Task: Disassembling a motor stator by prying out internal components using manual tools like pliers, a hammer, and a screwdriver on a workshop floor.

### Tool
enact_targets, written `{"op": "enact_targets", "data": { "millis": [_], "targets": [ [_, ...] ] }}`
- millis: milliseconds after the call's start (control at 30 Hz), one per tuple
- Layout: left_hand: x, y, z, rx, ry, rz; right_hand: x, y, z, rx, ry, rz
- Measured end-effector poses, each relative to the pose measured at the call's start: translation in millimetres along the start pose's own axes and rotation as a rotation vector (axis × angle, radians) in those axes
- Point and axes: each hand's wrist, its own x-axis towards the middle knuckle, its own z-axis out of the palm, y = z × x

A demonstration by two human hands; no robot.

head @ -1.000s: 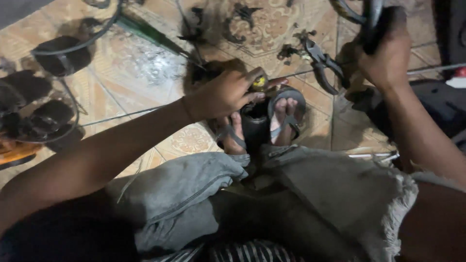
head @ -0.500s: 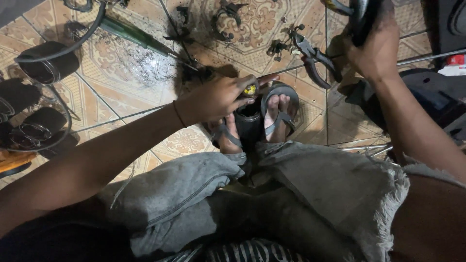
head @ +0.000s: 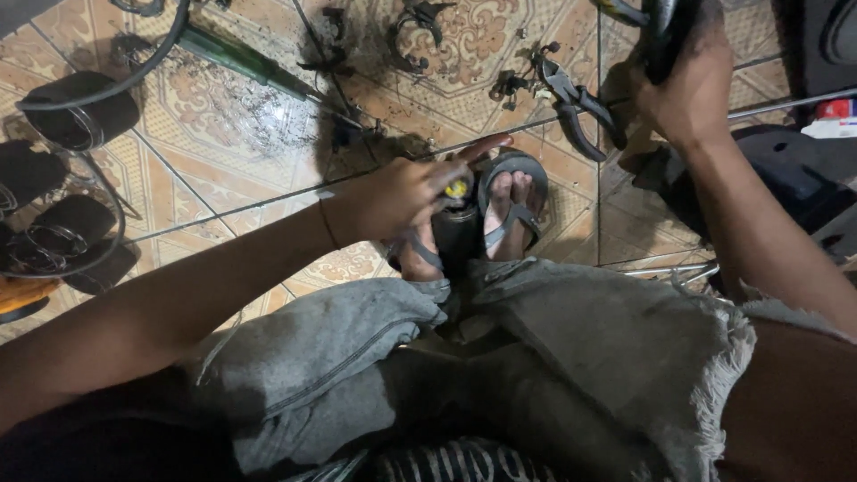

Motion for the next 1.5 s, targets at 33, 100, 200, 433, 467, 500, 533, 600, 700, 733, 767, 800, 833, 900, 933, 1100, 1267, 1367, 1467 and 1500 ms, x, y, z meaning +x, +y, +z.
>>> {"op": "enact_targets", "data": {
  "millis": [33, 100, 200, 433, 467, 500, 533, 600, 700, 733, 767, 800, 833, 900, 933, 1100, 1267, 1367, 1467, 1500],
  "targets": [
    [-3, -2, 1, -0.038, 0.048, -0.061, 2, -2, -1, 0.035, -0.001, 0.005],
    [-9, 0, 1, -0.077, 0.096, -0.119, 1, -3, 0, 0.067, -0.003, 0.01],
    [-15, 5, -2, -0.148, 0.125, -0.21, -1, 3, 2, 0.098, 0.007, 0.017],
    [-16, -2, 6, 0.077, 0.126, 0.147, -4, 9, 3, 0.056, 0.009, -0.034],
    [-17, -9, 15, 0.231, 0.105, 0.21, -5, 13, 5, 0.026, 0.008, -0.024],
    [-12, -8, 13, 0.232, 0.107, 0.215, -5, 13, 4, 0.021, 0.011, -0.023],
    [-6, -7, 10, 0.035, 0.119, 0.194, -4, 13, 4, 0.045, -0.003, -0.001],
    [-6, -5, 12, -0.163, 0.13, 0.178, -2, 14, 4, 0.065, -0.016, 0.023],
    [-12, 3, 9, 0.195, 0.275, 0.132, -1, 16, 2, 0.109, 0.023, 0.044],
    [-6, 12, -4, -0.078, 0.17, -0.028, 2, 17, 1, 0.147, -0.039, 0.142],
    [0, 21, -18, -0.351, 0.059, -0.187, 6, 17, 0, 0.187, -0.103, 0.239],
    [-5, 14, -12, -0.347, 0.054, -0.184, 10, 10, -5, 0.187, -0.097, 0.243],
    [-10, 7, -7, -0.279, 0.051, -0.156, 14, 4, -11, 0.177, -0.175, 0.409],
    [-11, 5, -7, -0.211, 0.04, -0.123, 20, -8, -15, 0.174, -0.254, 0.583],
    [-7, 8, -14, -0.222, 0.01, -0.12, 23, -14, -13, 0.185, -0.276, 0.66],
    [-3, 12, -22, -0.261, -0.024, -0.101, 15, -20, 3, 0.451, -0.208, 0.529],
    [3, 23, -23, -0.108, -0.033, 0.004, 17, -40, -8, 0.333, -0.225, 0.384],
    [3, 8, -12, -0.197, 0.009, 0.008, 17, -50, -9, 0.352, -0.16, 0.275],
    [19, 25, -45, -0.461, -0.117, -0.187, 27, -79, -30, 0.41, -0.224, 0.186],
    [18, 21, -41, -0.462, -0.117, -0.189, 28, -86, -33, 0.412, -0.225, 0.186]
  ]
}}
